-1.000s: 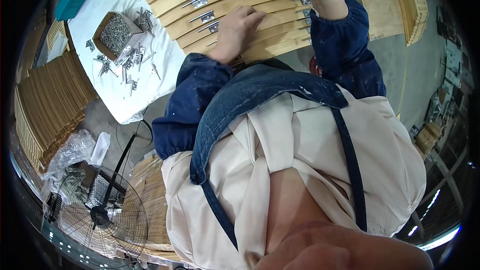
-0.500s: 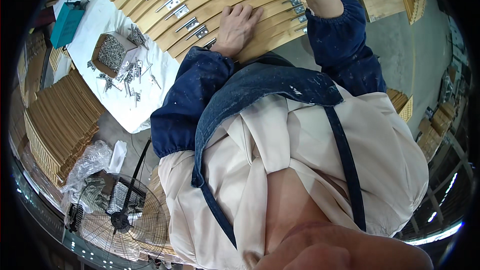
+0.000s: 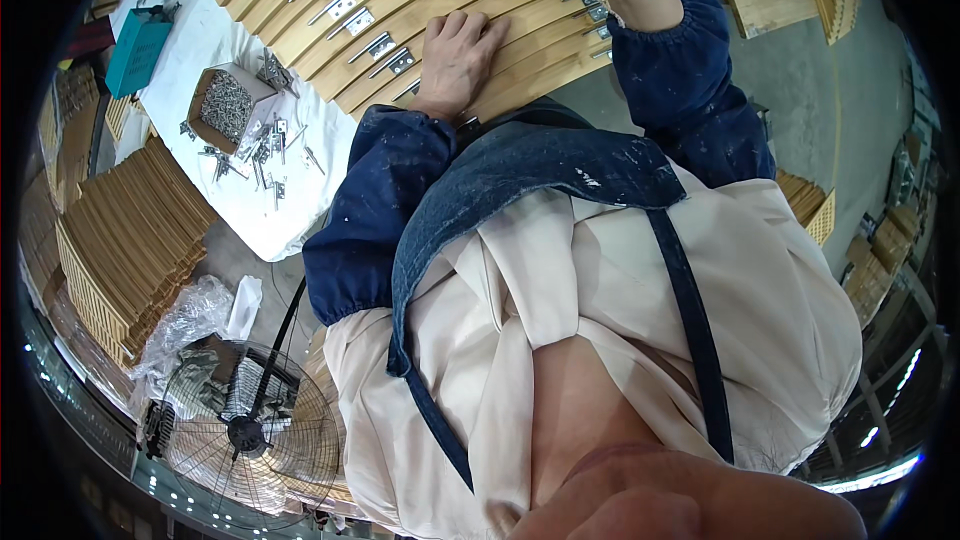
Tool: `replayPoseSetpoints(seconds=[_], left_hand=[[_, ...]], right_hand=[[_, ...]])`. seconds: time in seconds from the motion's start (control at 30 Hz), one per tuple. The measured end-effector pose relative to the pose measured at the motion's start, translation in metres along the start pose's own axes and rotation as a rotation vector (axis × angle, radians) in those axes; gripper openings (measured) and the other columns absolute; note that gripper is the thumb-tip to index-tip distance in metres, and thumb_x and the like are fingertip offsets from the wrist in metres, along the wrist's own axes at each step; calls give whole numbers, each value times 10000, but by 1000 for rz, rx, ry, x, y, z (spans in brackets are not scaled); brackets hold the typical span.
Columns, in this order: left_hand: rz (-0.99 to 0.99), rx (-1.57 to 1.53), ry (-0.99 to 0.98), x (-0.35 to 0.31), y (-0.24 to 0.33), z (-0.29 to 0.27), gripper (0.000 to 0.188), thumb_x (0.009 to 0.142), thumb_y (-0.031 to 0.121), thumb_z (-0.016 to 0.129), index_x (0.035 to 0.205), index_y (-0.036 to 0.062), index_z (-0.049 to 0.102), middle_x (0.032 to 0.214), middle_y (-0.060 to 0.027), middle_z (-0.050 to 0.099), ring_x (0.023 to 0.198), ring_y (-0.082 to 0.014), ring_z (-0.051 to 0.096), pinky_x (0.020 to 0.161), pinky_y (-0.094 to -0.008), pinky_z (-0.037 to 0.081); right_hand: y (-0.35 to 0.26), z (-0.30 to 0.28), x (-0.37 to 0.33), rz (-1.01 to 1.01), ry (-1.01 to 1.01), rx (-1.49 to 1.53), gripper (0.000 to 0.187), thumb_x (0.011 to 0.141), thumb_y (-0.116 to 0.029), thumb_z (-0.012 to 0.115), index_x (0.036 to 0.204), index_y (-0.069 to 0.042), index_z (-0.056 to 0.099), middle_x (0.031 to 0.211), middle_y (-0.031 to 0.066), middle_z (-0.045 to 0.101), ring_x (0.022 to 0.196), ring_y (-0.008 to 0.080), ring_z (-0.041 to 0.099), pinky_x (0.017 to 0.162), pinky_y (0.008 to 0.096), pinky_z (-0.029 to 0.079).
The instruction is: Using an electric screwdriver to attach wooden slats to a larger frame to assemble a structure.
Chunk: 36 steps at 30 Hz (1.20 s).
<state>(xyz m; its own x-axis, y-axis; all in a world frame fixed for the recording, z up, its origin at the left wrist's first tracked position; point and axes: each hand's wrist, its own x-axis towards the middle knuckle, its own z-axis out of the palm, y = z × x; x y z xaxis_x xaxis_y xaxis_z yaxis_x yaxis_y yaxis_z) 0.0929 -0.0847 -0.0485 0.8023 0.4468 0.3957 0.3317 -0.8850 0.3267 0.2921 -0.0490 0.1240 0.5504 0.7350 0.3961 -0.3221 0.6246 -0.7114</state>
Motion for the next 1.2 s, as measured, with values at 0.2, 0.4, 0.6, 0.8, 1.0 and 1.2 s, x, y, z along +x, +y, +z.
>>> replayPoseSetpoints(seconds=[0.2, 0.4, 0.6, 0.8, 1.0, 1.2], left_hand=[[148, 94, -72, 16, -12, -11, 258, 871, 195, 608, 1109, 148, 698, 977, -9, 571, 977, -199, 540, 856, -363, 408], [272, 201, -245, 34, -14, -21, 294, 866, 209, 595, 1139, 118, 655, 1021, -35, 573, 997, -204, 538, 878, -352, 400], [6, -255, -82, 8, -11, -21, 341, 834, 62, 691, 1166, 59, 612, 1115, -75, 627, 1061, -307, 605, 911, -401, 492], [-842, -1202, 99, -7, 0, -51, 204, 1001, 86, 683, 1165, -34, 704, 1018, -88, 764, 859, -115, 711, 741, -253, 576], [-1089, -1619, 506, -27, -21, -70, 229, 976, 48, 704, 1196, -11, 724, 1054, -116, 760, 869, -151, 735, 791, -244, 606], [-941, -1695, 607, -34, -40, -78, 237, 1012, 70, 655, 1228, -21, 692, 1083, -147, 752, 921, -172, 739, 835, -281, 640]], right_hand=[[5, -3, -2, 21, -16, 24, 284, 960, -200, 662, 1177, -46, 565, 995, 150, 681, 738, 200, 635, 697, 330, 527], [-1, -3, -2, 31, -43, 6, 300, 965, -205, 646, 1193, -34, 555, 998, 147, 682, 735, 198, 636, 695, 324, 526], [-6, 6, -11, 70, 59, -81, 314, 968, -224, 633, 1216, -45, 559, 1001, 141, 674, 737, 197, 643, 645, 325, 532], [15, 11, -15, 166, 19, -5, 298, 982, -210, 618, 1225, -45, 567, 1019, 130, 666, 737, 203, 636, 677, 327, 530], [32, 36, -25, 271, -51, 21, 302, 983, -207, 618, 1232, -44, 566, 1026, 127, 665, 744, 205, 641, 673, 323, 527], [42, 63, -27, 320, -99, 31, 311, 974, -225, 638, 1229, -64, 567, 1020, 121, 664, 749, 202, 641, 665, 322, 531]])
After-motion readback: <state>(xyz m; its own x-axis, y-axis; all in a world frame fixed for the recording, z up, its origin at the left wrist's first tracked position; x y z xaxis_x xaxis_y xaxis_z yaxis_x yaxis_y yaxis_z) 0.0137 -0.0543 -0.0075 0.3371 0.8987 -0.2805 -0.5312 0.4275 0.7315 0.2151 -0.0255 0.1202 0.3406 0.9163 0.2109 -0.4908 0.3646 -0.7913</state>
